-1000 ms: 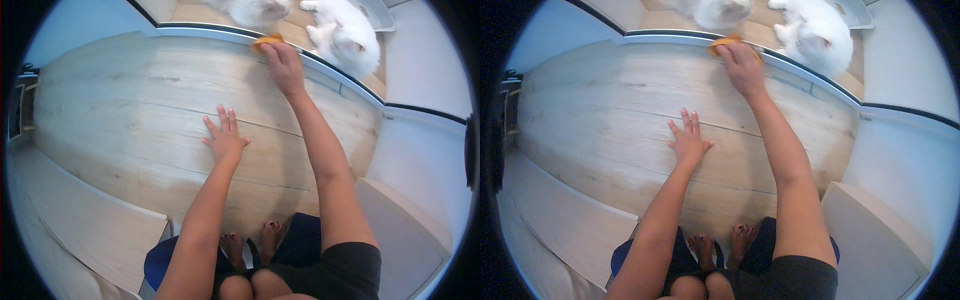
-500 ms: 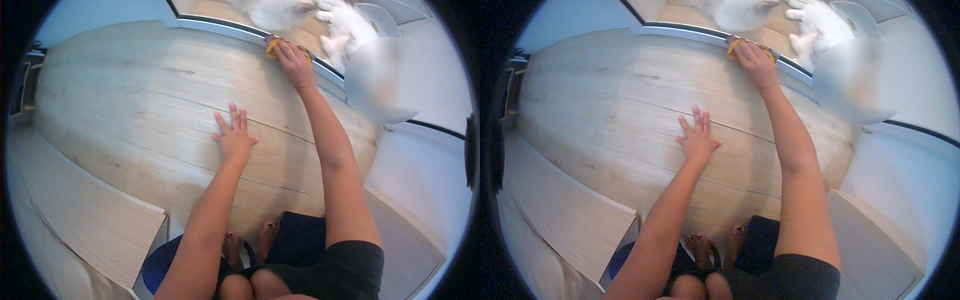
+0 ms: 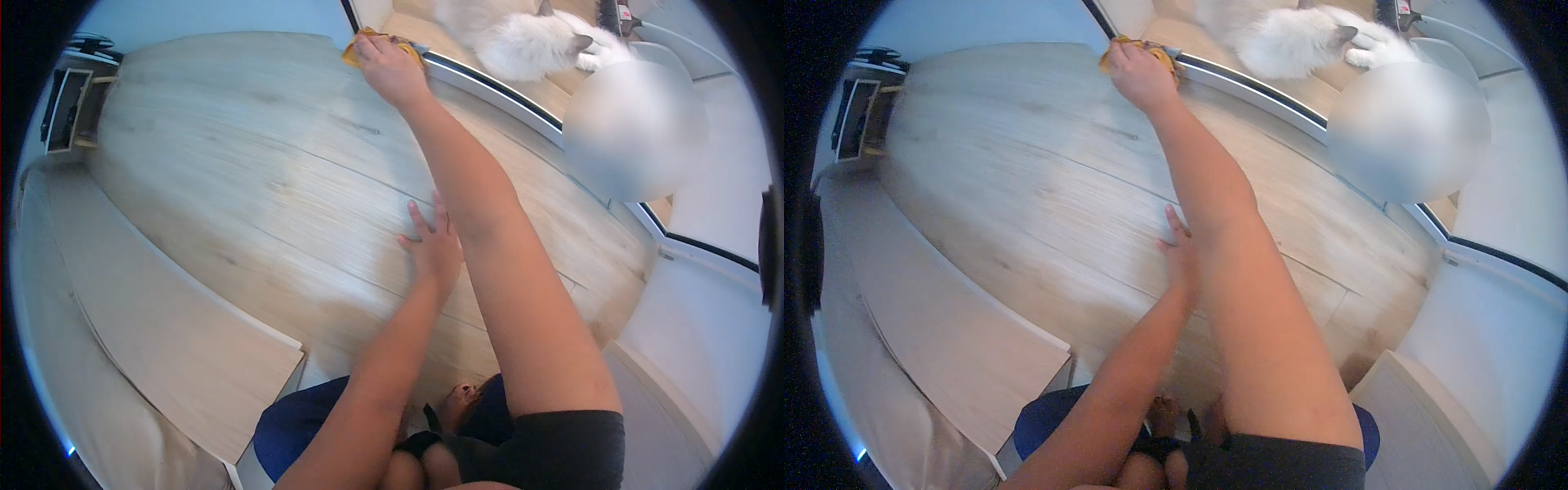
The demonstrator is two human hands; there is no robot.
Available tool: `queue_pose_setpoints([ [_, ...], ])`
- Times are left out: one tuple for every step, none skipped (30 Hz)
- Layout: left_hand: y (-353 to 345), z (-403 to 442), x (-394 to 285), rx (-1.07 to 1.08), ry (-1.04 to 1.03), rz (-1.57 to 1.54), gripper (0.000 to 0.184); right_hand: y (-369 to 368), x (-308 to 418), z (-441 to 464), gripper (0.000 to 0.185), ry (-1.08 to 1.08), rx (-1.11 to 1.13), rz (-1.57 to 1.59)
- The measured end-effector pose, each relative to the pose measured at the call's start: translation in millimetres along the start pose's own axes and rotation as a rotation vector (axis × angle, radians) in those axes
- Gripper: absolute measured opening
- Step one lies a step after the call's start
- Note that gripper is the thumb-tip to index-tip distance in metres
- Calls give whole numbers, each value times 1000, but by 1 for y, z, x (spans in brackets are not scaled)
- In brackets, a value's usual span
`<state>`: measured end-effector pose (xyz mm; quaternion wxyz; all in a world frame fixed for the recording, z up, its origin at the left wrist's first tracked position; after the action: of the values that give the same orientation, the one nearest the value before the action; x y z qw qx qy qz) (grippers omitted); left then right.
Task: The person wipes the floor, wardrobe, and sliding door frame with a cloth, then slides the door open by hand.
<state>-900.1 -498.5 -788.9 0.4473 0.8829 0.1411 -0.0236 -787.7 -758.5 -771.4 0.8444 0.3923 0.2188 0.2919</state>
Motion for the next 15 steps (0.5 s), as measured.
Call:
queue_pose_setpoints([
  [-11,1,2,-127,-24,-39,80,1,7,6,33,65,-77,-45],
  [-22,4,4,-251,-51,-80,74,1,11,9,33,62,-77,-40],
  [-36,9,5,-246,-52,-79,74,-3,14,10,34,57,-14,-124],
  [-42,12,6,-246,-102,-142,69,-11,15,8,35,53,50,-207],
  [-48,14,6,-249,-125,-176,67,-15,13,4,35,54,50,-207],
  [-47,15,5,-252,-149,-209,64,-25,10,-6,35,60,-24,-196],
  [-33,12,4,-250,-118,-150,63,-24,11,-8,35,67,-100,-182],
  [-21,8,2,-245,-89,-92,62,-26,12,-8,35,71,-101,-178],
  [-12,6,2,-241,-90,-94,62,-17,10,-5,35,67,-40,-162],
  [-6,5,1,-141,-72,-64,64,-12,7,-4,35,62,24,-147],
  [-4,4,-1,-44,-55,-34,67,-5,5,-1,35,62,27,-151],
  [-12,7,-1,-43,-57,-31,67,-2,7,4,35,47,111,-125],
  [-22,10,2,-171,-33,29,72,-4,8,6,34,32,194,-100],
  [-31,12,2,-298,-9,88,78,-2,8,7,34,30,196,-103],
  [-25,9,0,-300,-10,88,78,-1,8,8,34,37,219,-116],
])
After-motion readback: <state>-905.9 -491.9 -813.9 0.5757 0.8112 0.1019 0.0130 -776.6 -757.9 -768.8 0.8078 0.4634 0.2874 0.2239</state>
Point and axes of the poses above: each hand's wrist, its own z-axis towards the middle knuckle, its own y-axis out of the back of the hand, x = y × z, the point moved 2 cm from there along z, towards the middle knuckle, and after that the axes turned 11 degrees about -z, right-handed, at the moved point
